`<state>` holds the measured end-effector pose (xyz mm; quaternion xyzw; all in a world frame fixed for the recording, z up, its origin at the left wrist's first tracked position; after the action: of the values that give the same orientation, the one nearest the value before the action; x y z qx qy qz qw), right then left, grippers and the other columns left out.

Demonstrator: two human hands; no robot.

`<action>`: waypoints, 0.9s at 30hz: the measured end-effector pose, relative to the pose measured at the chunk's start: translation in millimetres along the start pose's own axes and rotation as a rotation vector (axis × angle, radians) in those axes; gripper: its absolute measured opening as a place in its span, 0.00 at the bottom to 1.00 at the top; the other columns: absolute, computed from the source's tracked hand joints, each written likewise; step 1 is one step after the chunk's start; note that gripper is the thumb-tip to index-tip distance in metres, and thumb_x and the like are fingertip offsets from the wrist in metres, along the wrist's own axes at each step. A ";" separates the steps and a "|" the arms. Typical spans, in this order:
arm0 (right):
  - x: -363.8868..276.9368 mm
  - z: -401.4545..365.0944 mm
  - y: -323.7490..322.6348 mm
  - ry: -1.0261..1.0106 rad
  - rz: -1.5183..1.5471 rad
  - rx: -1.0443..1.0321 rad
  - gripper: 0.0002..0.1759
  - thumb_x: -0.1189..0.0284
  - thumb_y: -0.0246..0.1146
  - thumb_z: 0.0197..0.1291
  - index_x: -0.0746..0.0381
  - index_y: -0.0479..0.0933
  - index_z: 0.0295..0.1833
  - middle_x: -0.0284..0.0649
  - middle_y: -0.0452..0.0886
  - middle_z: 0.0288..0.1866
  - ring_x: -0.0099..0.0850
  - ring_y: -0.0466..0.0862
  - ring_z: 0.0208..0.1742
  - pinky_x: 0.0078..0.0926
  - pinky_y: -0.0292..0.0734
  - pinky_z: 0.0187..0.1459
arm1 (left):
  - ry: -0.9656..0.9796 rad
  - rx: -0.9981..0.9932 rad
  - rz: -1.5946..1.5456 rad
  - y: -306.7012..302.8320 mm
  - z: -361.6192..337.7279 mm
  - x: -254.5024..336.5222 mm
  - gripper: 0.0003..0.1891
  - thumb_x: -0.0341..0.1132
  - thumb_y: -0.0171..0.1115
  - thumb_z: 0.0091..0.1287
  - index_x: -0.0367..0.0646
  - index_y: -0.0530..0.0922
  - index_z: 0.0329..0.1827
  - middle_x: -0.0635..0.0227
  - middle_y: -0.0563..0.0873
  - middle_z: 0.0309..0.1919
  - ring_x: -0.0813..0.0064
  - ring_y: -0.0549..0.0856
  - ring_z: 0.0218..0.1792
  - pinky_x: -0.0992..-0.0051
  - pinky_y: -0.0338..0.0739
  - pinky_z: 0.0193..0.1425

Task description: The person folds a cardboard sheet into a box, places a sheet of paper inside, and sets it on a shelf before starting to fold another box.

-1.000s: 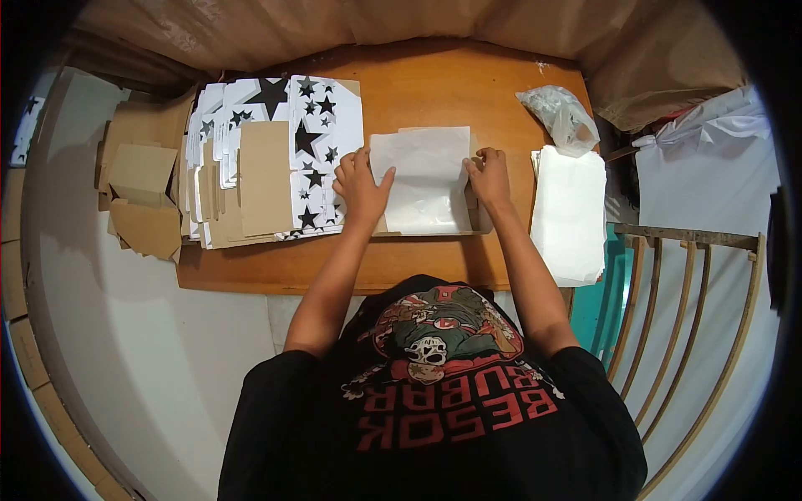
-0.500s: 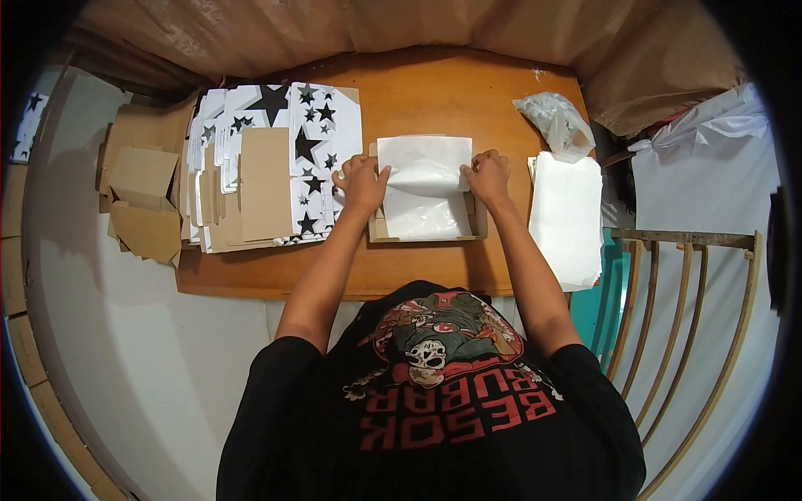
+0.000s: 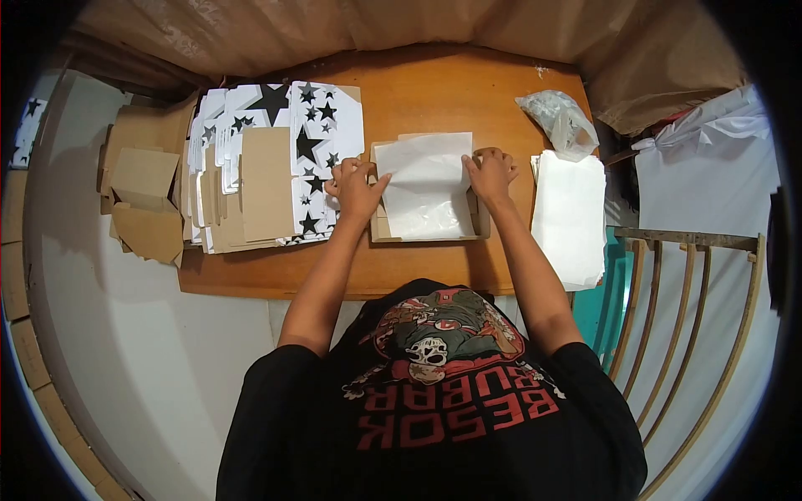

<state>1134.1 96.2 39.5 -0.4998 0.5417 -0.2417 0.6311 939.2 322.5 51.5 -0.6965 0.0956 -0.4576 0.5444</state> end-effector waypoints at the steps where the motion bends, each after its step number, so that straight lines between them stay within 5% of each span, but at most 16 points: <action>1: 3.6 1.5 1.6 -0.001 0.001 -0.001 0.19 0.59 0.71 0.64 0.59 0.85 0.55 0.45 0.78 0.68 0.46 0.69 0.72 0.61 0.53 0.70 | 0.065 0.015 0.003 0.3 -0.4 -0.4 0.15 0.47 0.78 0.60 0.48 0.91 0.43 0.68 0.80 0.56 0.62 0.69 0.66 0.47 0.49 0.69; 9: 31.9 4.8 14.1 -0.090 0.277 -0.064 0.13 0.56 0.69 0.68 0.55 0.86 0.44 0.34 0.78 0.69 0.39 0.66 0.74 0.50 0.46 0.72 | 0.149 -0.029 -0.021 17.6 -0.7 -14.9 0.09 0.41 0.69 0.70 0.46 0.89 0.42 0.68 0.79 0.59 0.59 0.68 0.68 0.41 0.48 0.69; 22: 27.1 -1.7 20.5 -0.028 0.289 -0.080 0.13 0.57 0.68 0.69 0.55 0.85 0.41 0.34 0.80 0.65 0.39 0.68 0.72 0.50 0.50 0.71 | 0.066 -0.005 0.029 29.1 -6.7 -18.4 0.09 0.41 0.62 0.75 0.46 0.82 0.49 0.62 0.72 0.64 0.56 0.62 0.74 0.31 0.40 0.75; 25: 20.1 -2.2 18.7 -0.002 0.185 -0.088 0.14 0.58 0.70 0.66 0.55 0.85 0.49 0.39 0.78 0.65 0.43 0.67 0.72 0.52 0.53 0.69 | 0.014 0.097 0.009 25.7 -4.5 -12.3 0.11 0.40 0.65 0.73 0.50 0.82 0.54 0.61 0.70 0.65 0.56 0.61 0.75 0.30 0.42 0.76; 27: 13.3 -8.4 8.4 -0.127 0.154 0.278 0.21 0.59 0.71 0.63 0.55 0.82 0.59 0.44 0.73 0.71 0.47 0.66 0.74 0.58 0.53 0.71 | 0.085 0.125 0.025 11.0 -7.2 1.6 0.13 0.39 0.66 0.72 0.51 0.82 0.57 0.61 0.70 0.65 0.56 0.60 0.76 0.30 0.41 0.76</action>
<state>1128.3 85.1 26.9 -0.3790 0.4987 -0.2332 0.7438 938.8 312.4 43.0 -0.6397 0.0986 -0.4850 0.5881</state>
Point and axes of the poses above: each hand's wrist, its own z-axis towards the middle knuckle, its own y-axis out of the palm, x = y × z, the point moved 3 cm from there along z, towards the middle knuckle
